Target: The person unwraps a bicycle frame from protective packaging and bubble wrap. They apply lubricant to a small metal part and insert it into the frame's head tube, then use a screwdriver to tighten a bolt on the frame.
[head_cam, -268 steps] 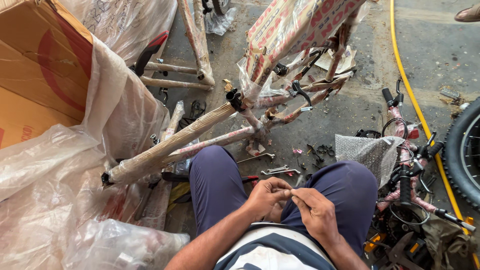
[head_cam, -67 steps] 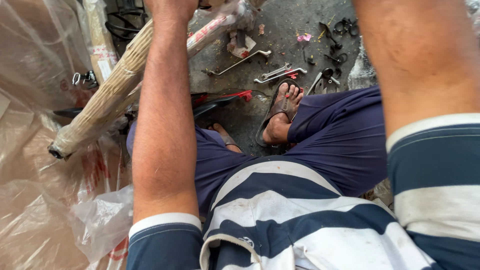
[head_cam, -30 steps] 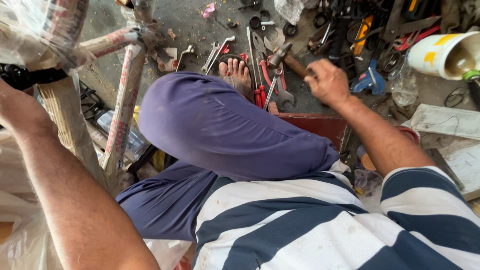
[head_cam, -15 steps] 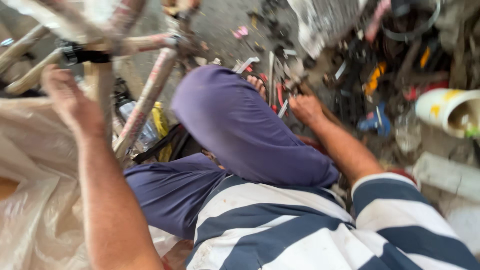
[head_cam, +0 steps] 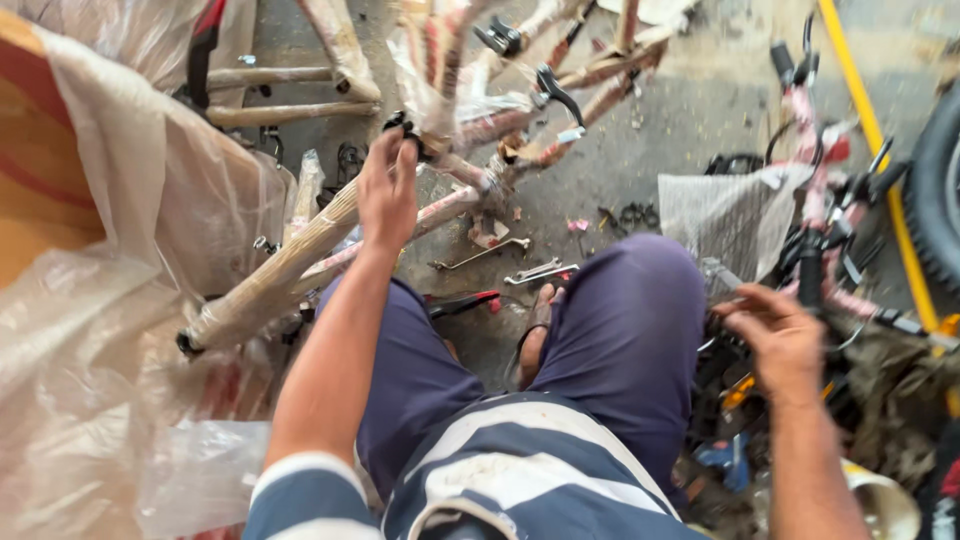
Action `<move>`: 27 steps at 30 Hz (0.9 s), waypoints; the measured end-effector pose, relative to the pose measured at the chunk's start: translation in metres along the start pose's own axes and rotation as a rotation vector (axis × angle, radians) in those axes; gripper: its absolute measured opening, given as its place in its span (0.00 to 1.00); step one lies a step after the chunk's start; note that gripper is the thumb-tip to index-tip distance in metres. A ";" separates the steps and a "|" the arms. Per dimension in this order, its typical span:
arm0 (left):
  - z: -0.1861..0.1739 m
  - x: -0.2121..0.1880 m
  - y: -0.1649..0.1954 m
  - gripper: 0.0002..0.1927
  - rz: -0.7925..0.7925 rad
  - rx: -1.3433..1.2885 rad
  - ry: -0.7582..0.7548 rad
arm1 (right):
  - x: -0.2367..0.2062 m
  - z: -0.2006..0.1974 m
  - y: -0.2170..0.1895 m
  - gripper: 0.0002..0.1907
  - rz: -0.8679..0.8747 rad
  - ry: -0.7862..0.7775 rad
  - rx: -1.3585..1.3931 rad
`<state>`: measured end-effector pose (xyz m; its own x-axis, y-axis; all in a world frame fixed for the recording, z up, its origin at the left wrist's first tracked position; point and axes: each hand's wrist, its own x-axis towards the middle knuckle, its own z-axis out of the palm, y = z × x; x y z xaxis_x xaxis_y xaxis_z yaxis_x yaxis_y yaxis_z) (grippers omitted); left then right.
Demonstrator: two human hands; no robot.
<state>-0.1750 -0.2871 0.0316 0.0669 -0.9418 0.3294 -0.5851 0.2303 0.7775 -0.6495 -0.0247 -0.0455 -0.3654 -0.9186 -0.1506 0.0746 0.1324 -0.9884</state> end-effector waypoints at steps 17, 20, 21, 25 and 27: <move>0.066 0.144 -0.098 0.14 -0.248 0.259 0.130 | 0.202 0.219 -0.138 0.14 -0.457 -0.401 -0.798; 0.067 0.146 -0.101 0.13 -0.249 0.257 0.138 | 0.260 0.250 -0.138 0.09 -0.625 -0.431 -0.863; 0.066 0.146 -0.100 0.13 -0.249 0.249 0.142 | 0.276 0.260 -0.137 0.08 -0.692 -0.433 -0.948; 0.063 0.146 -0.098 0.12 -0.317 0.235 0.071 | 0.313 0.290 -0.123 0.07 -0.831 -0.448 -1.121; 0.063 0.145 -0.097 0.11 -0.253 0.255 0.133 | 0.322 0.299 -0.119 0.06 -0.870 -0.468 -1.117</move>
<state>-0.1597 -0.4610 -0.0299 0.3297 -0.9171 0.2240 -0.7177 -0.0893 0.6906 -0.4982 -0.4472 0.0298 0.4183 -0.8623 0.2855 -0.8156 -0.4949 -0.2999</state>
